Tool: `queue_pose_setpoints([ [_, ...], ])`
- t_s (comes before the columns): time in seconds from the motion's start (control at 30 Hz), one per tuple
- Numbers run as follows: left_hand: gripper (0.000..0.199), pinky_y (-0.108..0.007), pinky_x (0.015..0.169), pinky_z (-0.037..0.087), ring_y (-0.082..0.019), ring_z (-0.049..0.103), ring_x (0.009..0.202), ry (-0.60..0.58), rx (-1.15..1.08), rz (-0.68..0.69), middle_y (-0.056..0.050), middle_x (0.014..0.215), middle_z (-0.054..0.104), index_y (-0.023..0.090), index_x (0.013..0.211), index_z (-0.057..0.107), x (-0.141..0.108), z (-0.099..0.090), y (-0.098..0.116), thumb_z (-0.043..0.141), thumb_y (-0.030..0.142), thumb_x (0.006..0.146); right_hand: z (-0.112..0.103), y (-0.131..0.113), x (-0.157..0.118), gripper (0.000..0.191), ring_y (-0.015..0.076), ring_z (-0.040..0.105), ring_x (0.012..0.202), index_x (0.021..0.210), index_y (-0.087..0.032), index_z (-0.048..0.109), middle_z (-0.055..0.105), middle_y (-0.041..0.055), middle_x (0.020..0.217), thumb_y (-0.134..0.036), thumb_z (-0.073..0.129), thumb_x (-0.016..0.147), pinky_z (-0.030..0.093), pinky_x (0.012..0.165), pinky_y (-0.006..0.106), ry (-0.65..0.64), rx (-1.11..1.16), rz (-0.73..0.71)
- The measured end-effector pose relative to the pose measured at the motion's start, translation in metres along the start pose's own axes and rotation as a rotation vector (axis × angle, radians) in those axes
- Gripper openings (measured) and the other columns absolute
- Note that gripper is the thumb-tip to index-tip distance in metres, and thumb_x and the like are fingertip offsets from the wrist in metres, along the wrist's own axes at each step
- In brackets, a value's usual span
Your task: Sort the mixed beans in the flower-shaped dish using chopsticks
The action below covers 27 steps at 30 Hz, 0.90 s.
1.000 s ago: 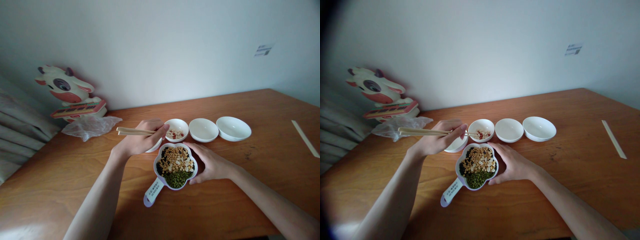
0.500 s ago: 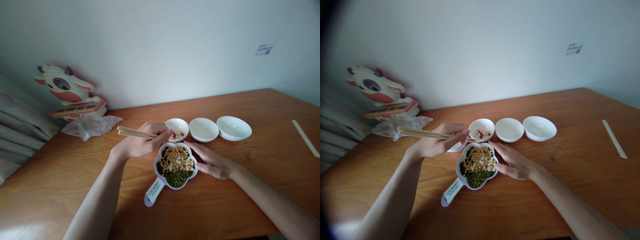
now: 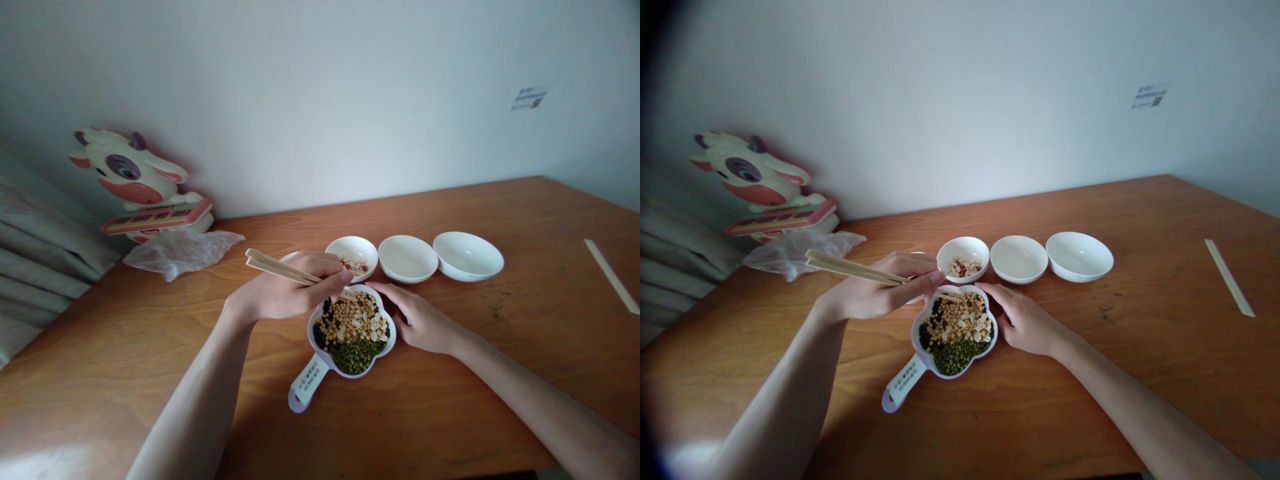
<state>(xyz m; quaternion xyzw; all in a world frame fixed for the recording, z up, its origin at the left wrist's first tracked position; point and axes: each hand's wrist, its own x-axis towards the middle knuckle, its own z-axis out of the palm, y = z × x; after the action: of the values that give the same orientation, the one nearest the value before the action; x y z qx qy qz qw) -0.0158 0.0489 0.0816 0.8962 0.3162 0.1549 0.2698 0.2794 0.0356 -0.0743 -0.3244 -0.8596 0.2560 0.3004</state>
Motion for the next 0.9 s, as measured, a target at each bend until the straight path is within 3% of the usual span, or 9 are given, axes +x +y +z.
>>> queue_pose_setpoints([
  [0.43, 0.050, -0.030, 0.070, 0.043, -0.015, 0.063, 0.073, -0.039, 0.023, -0.020, -0.002, 0.077, 0.069, 0.017, 0.084, 0.067, 0.002, 0.004, -0.003, 0.045, 0.046, 0.118, 0.000, -0.003, 0.002, 0.070, 0.0279, 0.066, 0.144, 0.172, -0.039, 0.045, 0.067, 0.0073, 0.159, -0.010, 0.047, 0.108, 0.056, 0.122, 0.054, 0.003, -0.027, -0.015],
  [0.6, 0.049, -0.029, 0.071, 0.043, -0.015, 0.063, 0.072, -0.023, 0.032, -0.031, -0.001, 0.078, 0.070, 0.018, 0.084, 0.068, 0.002, 0.003, -0.004, 0.046, 0.045, 0.118, -0.002, -0.003, 0.004, 0.068, 0.0260, 0.062, 0.150, 0.171, -0.040, 0.045, 0.063, 0.0026, 0.165, -0.010, 0.044, 0.110, 0.052, 0.127, 0.055, -0.007, 0.010, -0.011],
  [0.7, 0.049, -0.029, 0.070, 0.043, -0.014, 0.063, 0.073, -0.021, -0.012, -0.036, -0.001, 0.079, 0.070, 0.018, 0.085, 0.068, 0.003, 0.005, -0.006, 0.046, 0.045, 0.118, -0.002, -0.003, 0.003, 0.062, 0.0268, 0.060, 0.152, 0.172, -0.037, 0.044, 0.060, 0.0044, 0.168, -0.016, 0.043, 0.113, 0.049, 0.129, 0.057, -0.001, 0.030, 0.008],
  [0.9, 0.044, -0.030, 0.073, 0.044, -0.015, 0.059, 0.074, 0.145, -0.058, 0.052, -0.002, 0.079, 0.065, 0.018, 0.085, 0.066, -0.004, 0.027, -0.004, 0.044, 0.035, 0.119, -0.007, 0.001, -0.002, 0.059, 0.0321, 0.051, 0.160, 0.175, -0.038, 0.036, 0.050, 0.0065, 0.176, -0.037, 0.045, 0.117, 0.043, 0.131, 0.063, -0.058, 0.060, 0.021],
])
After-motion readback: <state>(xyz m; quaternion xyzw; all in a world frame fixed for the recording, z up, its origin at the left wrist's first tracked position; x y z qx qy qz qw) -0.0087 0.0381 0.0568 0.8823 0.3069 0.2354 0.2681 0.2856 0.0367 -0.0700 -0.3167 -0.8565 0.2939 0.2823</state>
